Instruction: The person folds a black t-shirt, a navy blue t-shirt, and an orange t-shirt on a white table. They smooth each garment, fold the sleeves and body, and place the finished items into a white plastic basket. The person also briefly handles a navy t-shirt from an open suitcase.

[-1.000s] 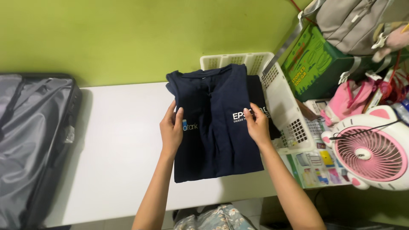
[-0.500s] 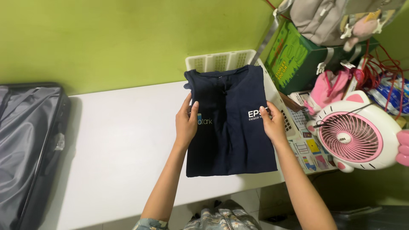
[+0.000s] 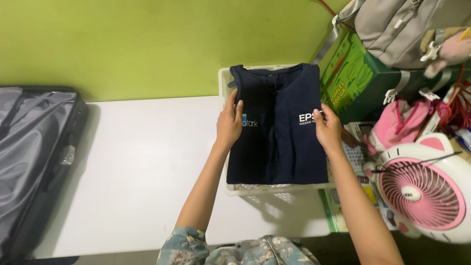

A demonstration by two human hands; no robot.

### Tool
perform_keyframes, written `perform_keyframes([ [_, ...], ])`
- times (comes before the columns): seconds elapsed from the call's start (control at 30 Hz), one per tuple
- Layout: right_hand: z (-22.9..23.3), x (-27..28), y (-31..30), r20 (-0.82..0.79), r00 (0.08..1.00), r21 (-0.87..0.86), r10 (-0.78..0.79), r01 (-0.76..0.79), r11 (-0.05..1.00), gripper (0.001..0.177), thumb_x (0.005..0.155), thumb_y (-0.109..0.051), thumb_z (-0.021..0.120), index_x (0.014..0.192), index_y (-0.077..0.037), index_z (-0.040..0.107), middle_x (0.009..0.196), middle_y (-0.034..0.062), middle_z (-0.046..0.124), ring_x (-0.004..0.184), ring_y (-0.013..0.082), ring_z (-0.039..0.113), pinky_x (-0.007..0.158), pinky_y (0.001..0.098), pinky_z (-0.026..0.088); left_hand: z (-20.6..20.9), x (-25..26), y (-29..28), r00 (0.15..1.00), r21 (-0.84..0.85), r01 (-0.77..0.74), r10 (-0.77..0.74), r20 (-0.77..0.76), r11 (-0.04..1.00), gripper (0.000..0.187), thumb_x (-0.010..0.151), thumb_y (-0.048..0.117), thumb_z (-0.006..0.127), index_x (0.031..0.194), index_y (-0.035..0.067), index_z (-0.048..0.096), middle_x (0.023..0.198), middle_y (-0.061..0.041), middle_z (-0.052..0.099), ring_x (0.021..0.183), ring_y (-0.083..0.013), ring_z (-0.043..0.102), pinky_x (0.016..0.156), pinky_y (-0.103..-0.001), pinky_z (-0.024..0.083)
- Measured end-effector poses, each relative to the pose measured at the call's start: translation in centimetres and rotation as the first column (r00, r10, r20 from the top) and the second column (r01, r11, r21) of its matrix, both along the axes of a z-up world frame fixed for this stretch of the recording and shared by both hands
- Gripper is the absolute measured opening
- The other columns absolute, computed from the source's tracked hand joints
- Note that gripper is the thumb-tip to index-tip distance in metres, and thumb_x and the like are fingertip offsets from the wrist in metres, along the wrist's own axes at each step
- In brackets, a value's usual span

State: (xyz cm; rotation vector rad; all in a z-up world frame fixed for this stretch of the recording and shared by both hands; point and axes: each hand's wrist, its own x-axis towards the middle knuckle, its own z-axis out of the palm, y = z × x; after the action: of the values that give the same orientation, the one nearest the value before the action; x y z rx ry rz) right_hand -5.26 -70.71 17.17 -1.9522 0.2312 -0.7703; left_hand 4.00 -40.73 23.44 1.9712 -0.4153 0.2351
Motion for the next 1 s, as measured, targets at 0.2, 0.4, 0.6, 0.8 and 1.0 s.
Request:
perform_keyframes([
  [0.2, -4.2, 5.5, -3.4, -0.041, 0.999, -0.141, 0.006, -0.012, 0.99, 0.043, 0.106, -0.026, 0.062, 0.137, 0.004, 0.059, 0.111, 0.0184, 0.073, 0.096, 0.0234, 0.07, 0.085, 0.0346, 0.054, -2.5, 3.2, -2.3, 0.995, 0.153, -0.076, 0.085, -0.053, 0.985, 0.044, 0.107, 0.031, 0.047, 0.149, 0.024, 0.044, 0.074, -0.015, 0.069, 0.068, -0.0339, 0.068, 0.069, -0.045, 0.051],
  [0.4, -7.1, 7.7, -3.5, -0.217, 0.975, -0.171, -0.043, 0.005, 0.985, 0.045, 0.104, -0.03, 0.059, 0.138, 0.0, 0.06, 0.111, 0.0236, 0.073, 0.101, 0.0345, 0.072, 0.089, 0.0413, 0.054, -6.2, 5.7, -3.2, 0.989, 0.27, -0.146, 0.144, 0.026, 0.952, 0.042, 0.107, 0.03, 0.049, 0.149, 0.028, 0.042, 0.079, -0.016, 0.07, 0.073, -0.0389, 0.067, 0.068, -0.049, 0.051],
  [0.6, -9.7, 8.9, -3.8, -0.368, 0.926, -0.233, -0.087, -0.001, 0.973, 0.045, 0.105, -0.028, 0.055, 0.146, -0.011, 0.054, 0.117, 0.0216, 0.072, 0.107, 0.0396, 0.068, 0.092, 0.0471, 0.052, -8.2, 6.6, -4.2, 0.983, 0.415, -0.135, 0.175, -0.061, 0.9, 0.048, 0.106, 0.023, 0.048, 0.153, 0.033, 0.038, 0.083, -0.014, 0.07, 0.079, -0.0376, 0.069, 0.072, -0.049, 0.051],
  [0.8, -14.8, 10.0, -3.9, -0.606, 0.787, -0.255, -0.114, -0.057, 0.965, 0.057, 0.102, -0.018, 0.054, 0.157, -0.024, 0.041, 0.134, 0.0202, 0.063, 0.119, 0.0412, 0.063, 0.098, 0.049, 0.051, -14.3, 8.9, -4.5, 0.945, 0.557, -0.051, 0.22, -0.241, 0.829, 0.092, 0.081, 0.002, 0.065, 0.157, 0.032, 0.024, 0.117, -0.018, 0.064, 0.105, -0.0402, 0.065, 0.089, -0.052, 0.05],
  [1.0, -18.3, 12.0, -4.3, -0.143, 0.984, -0.166, 0.111, -0.134, 0.977, 0.074, 0.088, -0.003, 0.066, 0.153, -0.009, 0.031, 0.148, 0.0306, 0.045, 0.132, 0.0491, 0.045, 0.105, 0.0506, 0.039, -21.7, 11.9, -4.8, 0.968, 0.333, -0.028, 0.109, -0.225, 0.943, 0.079, 0.083, -0.003, 0.063, 0.152, 0.028, 0.041, 0.14, -0.032, 0.047, 0.124, -0.0484, 0.05, 0.105, -0.05, 0.044],
])
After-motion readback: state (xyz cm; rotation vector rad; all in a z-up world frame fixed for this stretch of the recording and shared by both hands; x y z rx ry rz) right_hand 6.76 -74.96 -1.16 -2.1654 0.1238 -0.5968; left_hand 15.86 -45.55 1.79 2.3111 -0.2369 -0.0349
